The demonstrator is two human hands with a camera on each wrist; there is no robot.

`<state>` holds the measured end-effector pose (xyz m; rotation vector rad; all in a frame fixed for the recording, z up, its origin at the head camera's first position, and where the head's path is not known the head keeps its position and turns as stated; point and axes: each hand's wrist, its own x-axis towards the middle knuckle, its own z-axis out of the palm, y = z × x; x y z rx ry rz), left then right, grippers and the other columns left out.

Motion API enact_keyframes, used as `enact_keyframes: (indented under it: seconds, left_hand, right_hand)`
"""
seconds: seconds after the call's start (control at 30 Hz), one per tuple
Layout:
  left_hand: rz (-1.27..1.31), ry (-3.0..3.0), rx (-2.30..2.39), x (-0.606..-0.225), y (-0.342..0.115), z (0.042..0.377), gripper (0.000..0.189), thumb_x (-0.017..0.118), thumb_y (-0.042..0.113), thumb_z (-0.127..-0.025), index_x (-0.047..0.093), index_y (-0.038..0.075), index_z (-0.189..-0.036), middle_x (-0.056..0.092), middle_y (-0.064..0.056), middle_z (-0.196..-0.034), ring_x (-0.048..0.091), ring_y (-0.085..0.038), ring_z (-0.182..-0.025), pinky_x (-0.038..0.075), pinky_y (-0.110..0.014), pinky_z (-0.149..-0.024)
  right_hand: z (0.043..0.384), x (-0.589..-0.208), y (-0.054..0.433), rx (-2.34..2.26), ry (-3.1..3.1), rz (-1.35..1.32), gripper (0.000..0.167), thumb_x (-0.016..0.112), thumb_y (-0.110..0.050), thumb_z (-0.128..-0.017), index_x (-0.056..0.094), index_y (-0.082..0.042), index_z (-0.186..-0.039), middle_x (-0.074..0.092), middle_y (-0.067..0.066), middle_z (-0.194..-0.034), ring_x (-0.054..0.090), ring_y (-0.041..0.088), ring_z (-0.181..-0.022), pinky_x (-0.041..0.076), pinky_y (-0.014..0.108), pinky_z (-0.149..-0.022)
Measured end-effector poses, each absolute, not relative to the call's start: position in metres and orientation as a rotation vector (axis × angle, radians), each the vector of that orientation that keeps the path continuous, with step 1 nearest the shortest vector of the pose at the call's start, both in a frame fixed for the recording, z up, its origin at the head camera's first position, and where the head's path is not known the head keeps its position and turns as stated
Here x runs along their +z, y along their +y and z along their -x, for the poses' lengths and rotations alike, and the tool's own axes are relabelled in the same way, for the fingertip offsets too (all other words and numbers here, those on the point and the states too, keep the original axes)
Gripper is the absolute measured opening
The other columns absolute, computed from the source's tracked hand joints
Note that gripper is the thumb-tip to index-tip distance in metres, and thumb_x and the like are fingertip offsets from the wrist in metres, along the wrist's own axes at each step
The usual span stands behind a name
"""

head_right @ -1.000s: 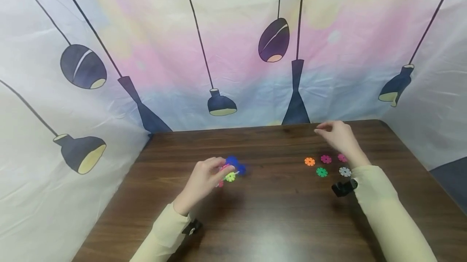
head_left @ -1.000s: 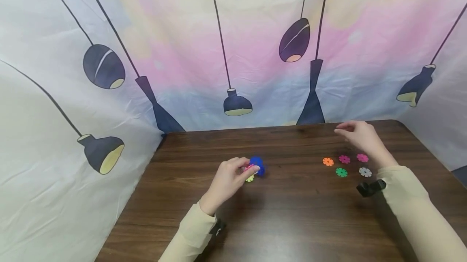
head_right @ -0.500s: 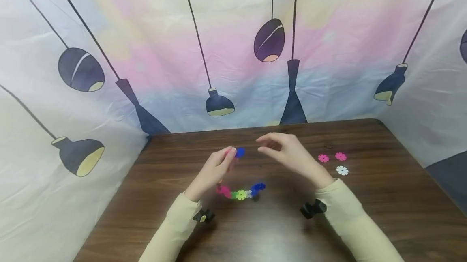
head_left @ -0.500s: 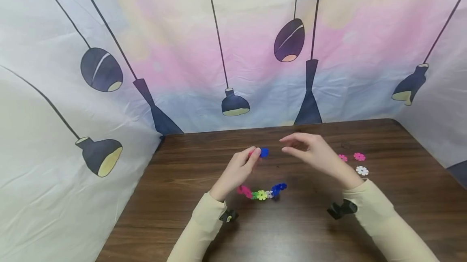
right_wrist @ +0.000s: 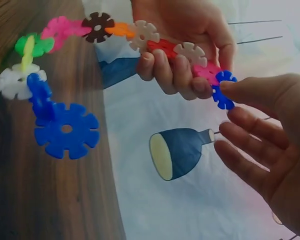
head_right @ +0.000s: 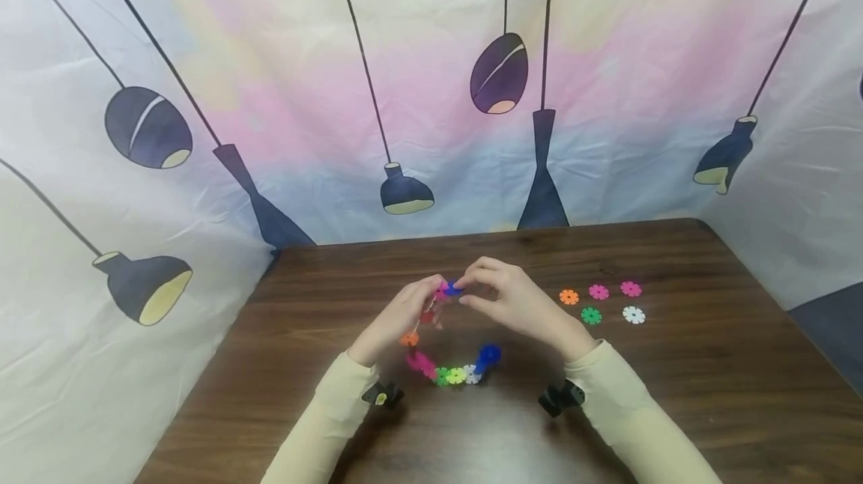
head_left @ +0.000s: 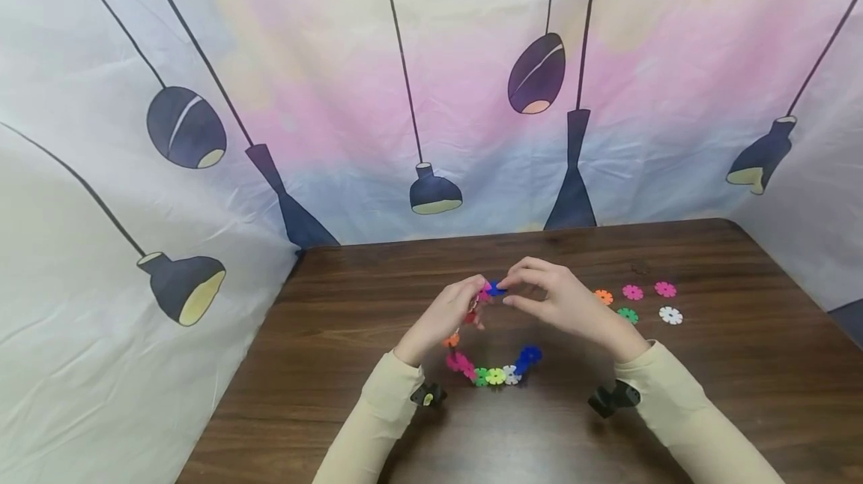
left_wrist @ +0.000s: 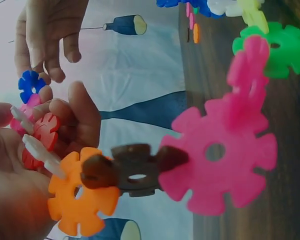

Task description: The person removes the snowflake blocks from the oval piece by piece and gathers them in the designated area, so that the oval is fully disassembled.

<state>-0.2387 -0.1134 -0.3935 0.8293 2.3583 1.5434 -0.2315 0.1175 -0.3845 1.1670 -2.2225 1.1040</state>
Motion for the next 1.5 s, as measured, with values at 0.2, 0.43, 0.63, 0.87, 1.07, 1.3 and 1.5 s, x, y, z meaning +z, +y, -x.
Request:
enact_keyframes:
  seconds: [0.2, 0.43, 0.63, 0.87, 1.07, 1.3, 1.5]
  left_hand:
    - [-0.749, 2.355, 1.545, -0.403, -0.113, 0.241, 0.041, 0.034, 0.038, -0.111, 0.054, 0.004, -0.102, 0.055, -0.017, -0.085, 0.056, -0.03, -0.07, 0.056, -0.053, -0.077]
    - [-0.651, 2.384, 1.605, -0.423, -0.112, 0.243, 0.034, 0.043, 0.035, -0.11, 0.058, 0.006, -0.11, 0.062, -0.025, -0.099, 0.057, -0.021, -0.069, 0.055, -0.047, -0.07]
    - [-0.639, 2.422, 1.67, -0.431, -0.11, 0.24, 0.025, 0.047, 0.027, -0.109, 0.061, 0.007, -0.102, 0.061, -0.03, -0.093, 0.048, -0.015, -0.057, 0.045, -0.03, -0.056]
    - [-0.697, 2.476, 1.705, -0.435, -0.106, 0.239, 0.025, 0.047, 0.027, -0.109, 0.06, 0.009, -0.097, 0.052, -0.007, -0.072, 0.042, -0.011, -0.053, 0.036, -0.024, -0.05]
    - [-0.746, 2.508, 1.707, -0.438, -0.101, 0.24, 0.025, 0.048, 0.027, -0.109, 0.06, 0.01, -0.096, 0.045, 0.002, -0.064, 0.041, -0.01, -0.051, 0.035, -0.023, -0.048]
    - [-0.768, 2.595, 1.656, -0.439, -0.094, 0.24, 0.022, 0.049, 0.028, -0.108, 0.061, 0.013, -0.097, 0.042, 0.002, -0.06, 0.038, -0.009, -0.05, 0.033, -0.024, -0.047]
    - [-0.764, 2.672, 1.608, -0.438, -0.095, 0.239, 0.021, 0.048, 0.025, -0.108, 0.061, 0.013, -0.098, 0.041, 0.004, -0.064, 0.035, -0.008, -0.053, 0.032, -0.023, -0.051]
  right_hand:
    - [0.234, -0.393, 0.115, 1.087, -2.278, -1.068, 0.013, 0.08, -0.011, -0.087, 0.076, -0.016, -0.099, 0.066, -0.01, -0.096, 0.063, 0.006, -0.082, 0.055, 0.029, -0.067]
    - [0.24, -0.412, 0.116, 1.044, -2.408, -0.917, 0.008, 0.078, -0.017, -0.09, 0.074, -0.02, -0.096, 0.067, -0.013, -0.091, 0.063, 0.003, -0.081, 0.055, 0.032, -0.071]
    - [0.245, -0.424, 0.116, 1.045, -2.381, -0.954, 0.01, 0.078, -0.013, -0.089, 0.072, -0.019, -0.096, 0.068, -0.012, -0.091, 0.064, 0.005, -0.082, 0.057, 0.037, -0.071]
    - [0.247, -0.429, 0.11, 0.967, -2.315, -1.024, 0.014, 0.08, -0.007, -0.086, 0.074, -0.015, -0.096, 0.072, -0.005, -0.092, 0.067, 0.008, -0.082, 0.057, 0.031, -0.069]
    - [0.246, -0.434, 0.114, 0.886, -2.219, -1.061, 0.01, 0.08, -0.008, -0.086, 0.072, -0.013, -0.091, 0.069, -0.004, -0.088, 0.066, 0.009, -0.078, 0.057, 0.032, -0.068]
    - [0.244, -0.438, 0.113, 0.784, -2.066, -1.049, 0.02, 0.082, 0.001, -0.074, 0.068, -0.01, -0.084, 0.065, -0.003, -0.077, 0.058, 0.008, -0.068, 0.053, 0.029, -0.06]
    - [0.24, -0.433, 0.109, 0.755, -2.153, -1.007, 0.016, 0.083, -0.002, -0.078, 0.072, -0.009, -0.087, 0.067, -0.002, -0.081, 0.061, 0.01, -0.068, 0.054, 0.03, -0.061]
